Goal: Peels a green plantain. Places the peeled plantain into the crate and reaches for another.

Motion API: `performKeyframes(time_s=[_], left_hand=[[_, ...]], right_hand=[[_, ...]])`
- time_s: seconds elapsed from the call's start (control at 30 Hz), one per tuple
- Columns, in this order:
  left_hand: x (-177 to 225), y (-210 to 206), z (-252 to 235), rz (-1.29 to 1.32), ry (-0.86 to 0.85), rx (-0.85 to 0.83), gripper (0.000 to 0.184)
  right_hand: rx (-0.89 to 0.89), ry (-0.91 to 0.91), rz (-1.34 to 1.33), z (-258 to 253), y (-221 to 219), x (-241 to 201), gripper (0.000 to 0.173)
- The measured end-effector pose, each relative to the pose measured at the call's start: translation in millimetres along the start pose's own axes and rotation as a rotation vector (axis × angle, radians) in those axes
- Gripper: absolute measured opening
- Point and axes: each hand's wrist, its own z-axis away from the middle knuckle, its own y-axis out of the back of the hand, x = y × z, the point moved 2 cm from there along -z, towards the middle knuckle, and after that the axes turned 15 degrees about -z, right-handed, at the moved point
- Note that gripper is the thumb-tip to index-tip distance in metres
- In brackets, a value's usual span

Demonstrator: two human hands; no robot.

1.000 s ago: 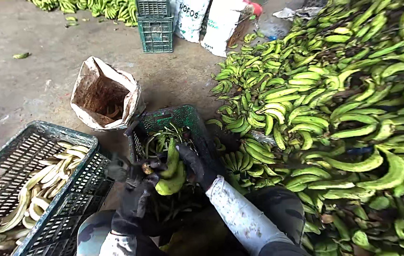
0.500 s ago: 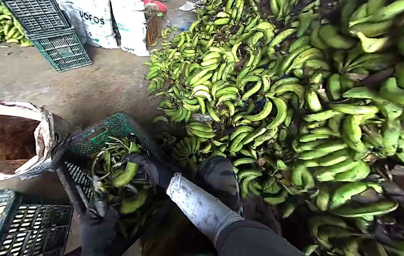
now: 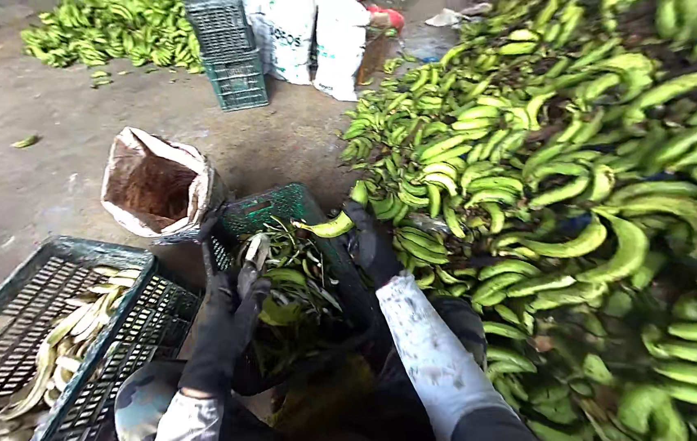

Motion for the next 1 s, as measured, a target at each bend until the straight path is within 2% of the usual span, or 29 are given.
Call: performKeyframes(time_s=[0.07, 0.13, 0.2, 0.27, 0.33, 0.43, 0.47, 0.5, 0.57, 0.6, 0.67, 0.73, 0.8, 0.9, 1.0], left_hand=[[7.8, -12.2, -4.6, 0.072, -0.058, 0.005, 0.054], [10.0, -35.3, -2.0, 0.252, -0.104, -0.075, 0.052], [4.7, -63.7, 3.7, 0.448, -0.03, -0.194, 0.055], [3.0, -84.4, 6.7, 0.607, 0.037, -0.227, 0.059], [15.7, -85.3, 7.5, 0.726, -0.008, -0.18, 0.059], [43.8, -64.1, 4.8, 0.826, -0.211, -0.063, 0.073], [49.9, -59.2, 2.8, 0.853, -0.229, -0.056, 0.071], [50.6, -59.2, 0.8, 0.853, -0.186, -0.071, 0.061], [28.7, -73.7, -1.9, 0.767, 0.048, -0.232, 0.046], [9.2, -84.8, -0.6, 0.735, 0.131, -0.347, 0.045], [-17.2, -99.8, 2.7, 0.726, 0.172, -0.477, 0.05], [-21.8, -97.4, 3.2, 0.687, 0.135, -0.466, 0.054], [-6.3, -79.4, -1.3, 0.558, 0.066, -0.372, 0.054], [16.7, -41.9, -16.7, 0.216, -0.102, -0.254, 0.044], [26.7, -23.0, -21.6, -0.087, -0.23, -0.253, 0.049]], right_hand=[[-0.035, 0.074, 0.009, -4.4, -15.0, -2.4, 0.059], [-0.071, 0.125, 0.008, 0.8, -25.1, -3.4, 0.057], [-0.106, 0.16, -0.01, 8.4, -30.5, -1.8, 0.055], [-0.123, 0.199, -0.018, 12.4, -32.6, 1.8, 0.053], [-0.144, 0.228, -0.004, 15.8, -33.4, 2.7, 0.051], [-0.168, 0.223, -0.016, 18.3, -33.2, 5.4, 0.05], [-0.174, 0.221, -0.034, 17.4, -34.6, 4.4, 0.049], [-0.178, 0.209, -0.053, 16.6, -37.2, 2.2, 0.049], [-0.198, 0.149, -0.086, 17.5, -42.9, -4.5, 0.049], [-0.221, 0.116, -0.116, 16.7, -44.6, -7.3, 0.049], [-0.297, 0.051, -0.232, 3.3, -41.8, -9.2, 0.049], [-0.328, -0.008, -0.306, -10.7, -35.0, -7.0, 0.046], [-0.313, -0.057, -0.313, -18.4, -27.9, -1.5, 0.047], [-0.296, -0.105, -0.279, -25.1, -27.9, 3.2, 0.05], [-0.273, -0.075, -0.213, -23.2, -27.3, 11.3, 0.048]])
